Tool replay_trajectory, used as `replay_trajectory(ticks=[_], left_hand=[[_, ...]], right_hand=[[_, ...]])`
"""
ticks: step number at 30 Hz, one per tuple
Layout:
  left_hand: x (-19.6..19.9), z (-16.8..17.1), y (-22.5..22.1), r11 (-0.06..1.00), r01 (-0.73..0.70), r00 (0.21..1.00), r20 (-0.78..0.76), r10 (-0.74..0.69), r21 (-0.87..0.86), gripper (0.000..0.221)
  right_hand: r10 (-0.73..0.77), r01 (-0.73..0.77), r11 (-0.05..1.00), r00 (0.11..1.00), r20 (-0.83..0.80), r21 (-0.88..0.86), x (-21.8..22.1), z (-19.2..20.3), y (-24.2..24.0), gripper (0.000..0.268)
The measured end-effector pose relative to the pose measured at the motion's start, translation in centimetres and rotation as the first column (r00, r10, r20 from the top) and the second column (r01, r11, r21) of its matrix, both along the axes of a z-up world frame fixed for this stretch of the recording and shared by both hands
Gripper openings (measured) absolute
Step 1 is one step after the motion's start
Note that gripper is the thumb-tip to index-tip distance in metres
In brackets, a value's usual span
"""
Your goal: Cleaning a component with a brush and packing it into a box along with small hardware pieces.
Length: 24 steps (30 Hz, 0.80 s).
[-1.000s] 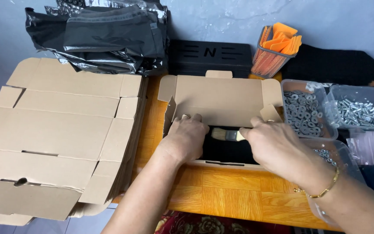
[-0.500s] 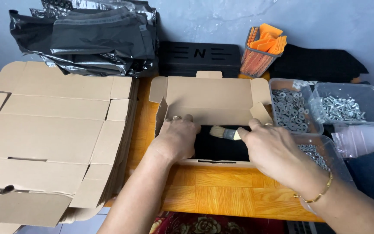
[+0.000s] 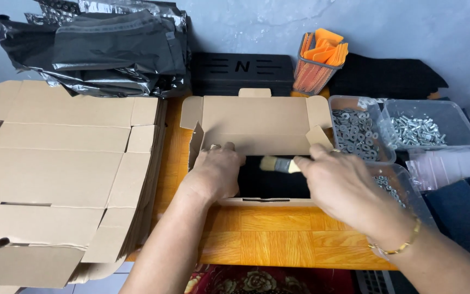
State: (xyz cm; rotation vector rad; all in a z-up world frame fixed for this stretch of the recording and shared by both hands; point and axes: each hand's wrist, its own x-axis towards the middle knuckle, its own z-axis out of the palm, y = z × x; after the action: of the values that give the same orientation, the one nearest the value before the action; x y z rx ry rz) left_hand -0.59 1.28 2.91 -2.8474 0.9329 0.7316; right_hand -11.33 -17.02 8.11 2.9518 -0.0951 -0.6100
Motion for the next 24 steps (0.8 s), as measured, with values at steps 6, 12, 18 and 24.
replay_trajectory(ticks=[6, 12, 18, 24], left_hand=[[0.1, -0.1, 0.1, 1.0, 0.006, 1.0, 0.016, -0.006, -0.023, 0.044], [0.4, -1.6, 0.6, 0.99, -0.031, 1.0, -0.002, 0.031, -0.14, 0.06], [1.3, -3.8, 0.7, 0.821, 0.02, 0.979, 0.179, 0.1, -0.57, 0.058], [0.1, -2.1, 0.1, 0.556, 0.081, 0.948, 0.237, 0.213, -0.827, 0.015]], right_hand=[[-0.156, 0.145, 0.973, 0.987, -0.045, -0.178, -0.5, 0.5, -2.7, 0.042], [-0.123, 0.15, 0.967, 0.983, 0.135, -0.207, -3.4, 1.7, -5.4, 0.043], [-0.36, 0.401, 0.912, 0.882, 0.302, -0.084, -8.4, 0.6, -7.7, 0.06], [-0.555, 0.601, 0.797, 0.689, 0.466, 0.061, -12.9, -4.2, -10.4, 0.057]])
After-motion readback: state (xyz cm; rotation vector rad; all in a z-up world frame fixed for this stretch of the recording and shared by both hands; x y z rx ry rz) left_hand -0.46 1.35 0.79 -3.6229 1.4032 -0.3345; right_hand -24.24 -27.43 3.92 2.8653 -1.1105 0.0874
